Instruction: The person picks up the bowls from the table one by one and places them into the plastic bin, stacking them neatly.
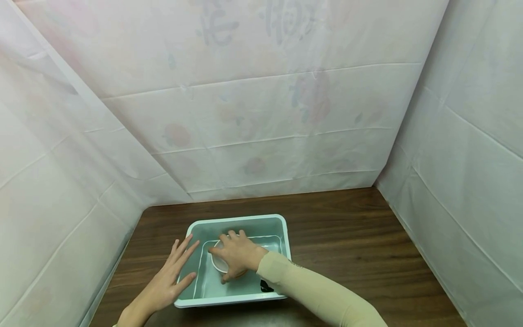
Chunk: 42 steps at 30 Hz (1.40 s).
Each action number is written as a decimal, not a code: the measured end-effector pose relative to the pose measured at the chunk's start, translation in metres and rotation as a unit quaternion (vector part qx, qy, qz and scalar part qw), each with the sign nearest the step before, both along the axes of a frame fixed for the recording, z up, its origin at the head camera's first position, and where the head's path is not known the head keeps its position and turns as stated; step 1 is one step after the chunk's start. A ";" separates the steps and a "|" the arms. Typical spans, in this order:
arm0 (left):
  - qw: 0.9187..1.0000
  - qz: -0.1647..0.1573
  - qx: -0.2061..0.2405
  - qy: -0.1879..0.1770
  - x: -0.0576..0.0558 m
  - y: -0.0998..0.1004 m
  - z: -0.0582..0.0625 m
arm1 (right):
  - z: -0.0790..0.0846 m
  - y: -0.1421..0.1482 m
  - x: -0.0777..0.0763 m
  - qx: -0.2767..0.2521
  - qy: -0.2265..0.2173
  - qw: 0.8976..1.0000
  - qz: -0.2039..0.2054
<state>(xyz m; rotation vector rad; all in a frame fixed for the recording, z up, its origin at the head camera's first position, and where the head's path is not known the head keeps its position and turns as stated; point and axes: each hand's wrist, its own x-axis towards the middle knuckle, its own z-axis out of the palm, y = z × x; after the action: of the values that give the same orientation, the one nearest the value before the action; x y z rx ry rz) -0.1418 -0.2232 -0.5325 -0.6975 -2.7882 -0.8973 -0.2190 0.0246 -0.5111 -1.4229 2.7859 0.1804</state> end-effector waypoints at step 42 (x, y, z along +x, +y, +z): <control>1.000 -0.004 0.006 -0.005 0.000 0.000 0.001 | 0.004 0.003 0.001 -0.012 0.001 1.000 0.001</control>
<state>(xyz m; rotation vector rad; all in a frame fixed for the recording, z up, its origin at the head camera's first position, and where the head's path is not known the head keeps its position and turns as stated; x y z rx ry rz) -0.1416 -0.2233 -0.5314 -0.7040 -2.7888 -0.9192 -0.2184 0.0272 -0.5074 -1.4313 2.7966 0.1493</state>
